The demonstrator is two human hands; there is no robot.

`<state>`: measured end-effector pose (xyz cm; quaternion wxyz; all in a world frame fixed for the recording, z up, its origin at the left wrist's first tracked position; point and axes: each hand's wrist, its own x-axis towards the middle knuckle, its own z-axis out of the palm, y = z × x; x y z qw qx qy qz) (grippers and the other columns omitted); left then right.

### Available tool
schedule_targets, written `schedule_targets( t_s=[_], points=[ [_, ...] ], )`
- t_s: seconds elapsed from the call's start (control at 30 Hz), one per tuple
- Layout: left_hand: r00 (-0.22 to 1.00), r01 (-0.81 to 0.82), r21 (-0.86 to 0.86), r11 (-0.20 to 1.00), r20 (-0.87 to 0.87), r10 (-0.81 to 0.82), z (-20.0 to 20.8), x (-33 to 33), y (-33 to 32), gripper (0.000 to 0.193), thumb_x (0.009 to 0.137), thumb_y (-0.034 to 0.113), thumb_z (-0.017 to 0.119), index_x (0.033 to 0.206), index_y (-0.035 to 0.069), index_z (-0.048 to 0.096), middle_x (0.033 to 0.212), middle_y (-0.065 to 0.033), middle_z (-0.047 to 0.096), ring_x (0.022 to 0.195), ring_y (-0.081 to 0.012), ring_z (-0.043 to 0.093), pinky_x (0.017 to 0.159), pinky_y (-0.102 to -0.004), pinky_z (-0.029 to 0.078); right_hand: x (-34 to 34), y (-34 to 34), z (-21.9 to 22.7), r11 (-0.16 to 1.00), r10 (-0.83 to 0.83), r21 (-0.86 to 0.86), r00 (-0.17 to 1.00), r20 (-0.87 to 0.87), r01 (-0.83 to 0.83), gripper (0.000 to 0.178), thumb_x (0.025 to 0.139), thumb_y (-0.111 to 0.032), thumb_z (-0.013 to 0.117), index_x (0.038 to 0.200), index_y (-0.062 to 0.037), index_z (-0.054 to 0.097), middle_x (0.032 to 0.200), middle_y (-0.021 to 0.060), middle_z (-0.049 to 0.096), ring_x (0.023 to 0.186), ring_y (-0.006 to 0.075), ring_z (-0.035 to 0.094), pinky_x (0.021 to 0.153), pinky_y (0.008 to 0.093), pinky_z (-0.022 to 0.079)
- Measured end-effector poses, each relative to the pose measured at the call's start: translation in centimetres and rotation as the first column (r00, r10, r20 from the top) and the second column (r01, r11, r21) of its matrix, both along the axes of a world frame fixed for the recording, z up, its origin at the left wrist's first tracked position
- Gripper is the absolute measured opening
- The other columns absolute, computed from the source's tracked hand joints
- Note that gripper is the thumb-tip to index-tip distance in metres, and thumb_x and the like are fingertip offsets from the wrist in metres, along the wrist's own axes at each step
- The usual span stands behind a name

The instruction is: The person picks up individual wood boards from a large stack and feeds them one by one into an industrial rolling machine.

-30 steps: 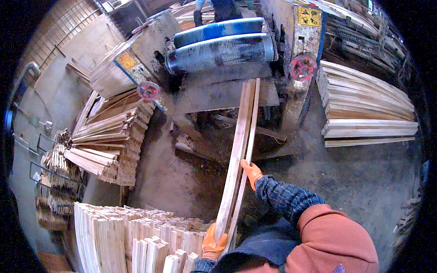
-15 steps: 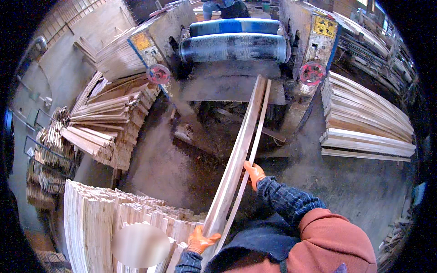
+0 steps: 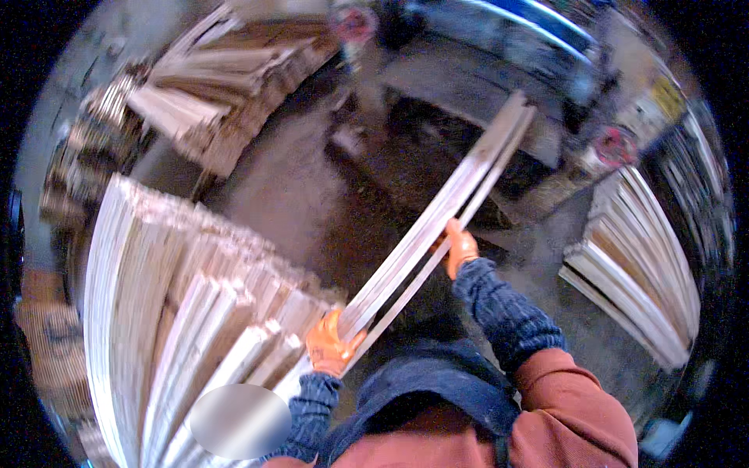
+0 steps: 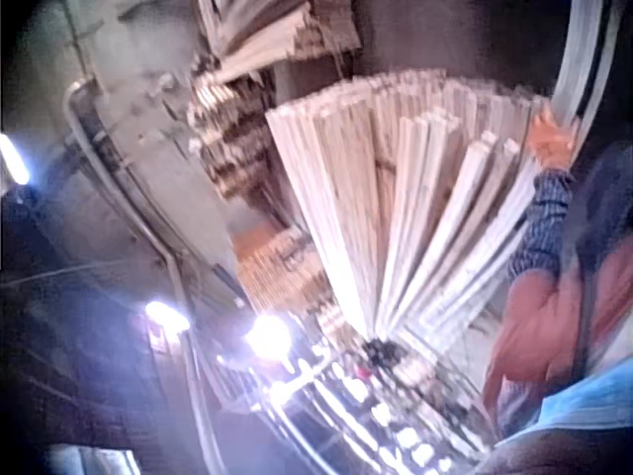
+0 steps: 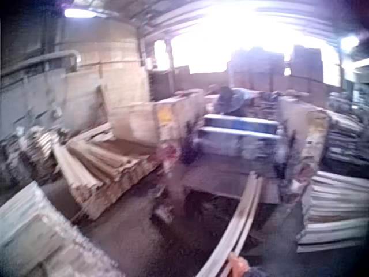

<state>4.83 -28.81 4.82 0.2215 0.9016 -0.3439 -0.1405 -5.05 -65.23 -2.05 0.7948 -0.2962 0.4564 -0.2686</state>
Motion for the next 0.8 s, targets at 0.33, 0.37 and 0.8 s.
schedule_targets(
  t_s=[0.33,0.37,0.8],
  points=[
    [0.973,-0.169,0.104,0.980,0.178,0.149,3.0,-3.6,14.7,0.098,0.063,0.042,0.092,0.148,0.013,0.052,0.142,-0.0168,0.058,0.132,-0.0387,0.054,0.116,-0.0559,0.037,-1.1,-1.1,2.0,0.950,0.084,-0.264,0.948,-0.306,-0.169,0.059,0.098,-0.031,0.072,0.146,-0.0020,0.051,0.141,0.0151,0.061,0.132,0.0288,0.055,0.120,0.0428,0.037],
    [0.970,-0.199,0.086,0.976,0.156,0.185,2.4,-3.9,15.5,0.098,0.063,0.040,0.093,0.148,0.014,0.051,0.141,-0.0161,0.059,0.131,-0.0387,0.055,0.116,-0.0558,0.036,-0.4,0.8,3.2,0.853,0.087,-0.459,0.934,-0.346,-0.249,0.067,0.097,-0.028,0.074,0.151,-0.0028,0.045,0.149,0.0155,0.054,0.139,0.0284,0.049,0.121,0.0437,0.036],
    [0.964,-0.259,0.152,0.954,0.102,0.245,3.0,-4.9,13.4,0.081,0.069,0.035,0.087,0.144,0.021,0.058,0.129,-0.0120,0.066,0.121,-0.0341,0.059,0.108,-0.0509,0.041,5.4,4.8,12.9,-0.928,0.269,-0.308,0.196,-0.943,-0.211,0.094,0.071,-0.050,0.088,0.148,-0.0145,0.049,0.141,0.0181,0.056,0.132,0.0351,0.053,0.114,0.0547,0.039]
  ],
)
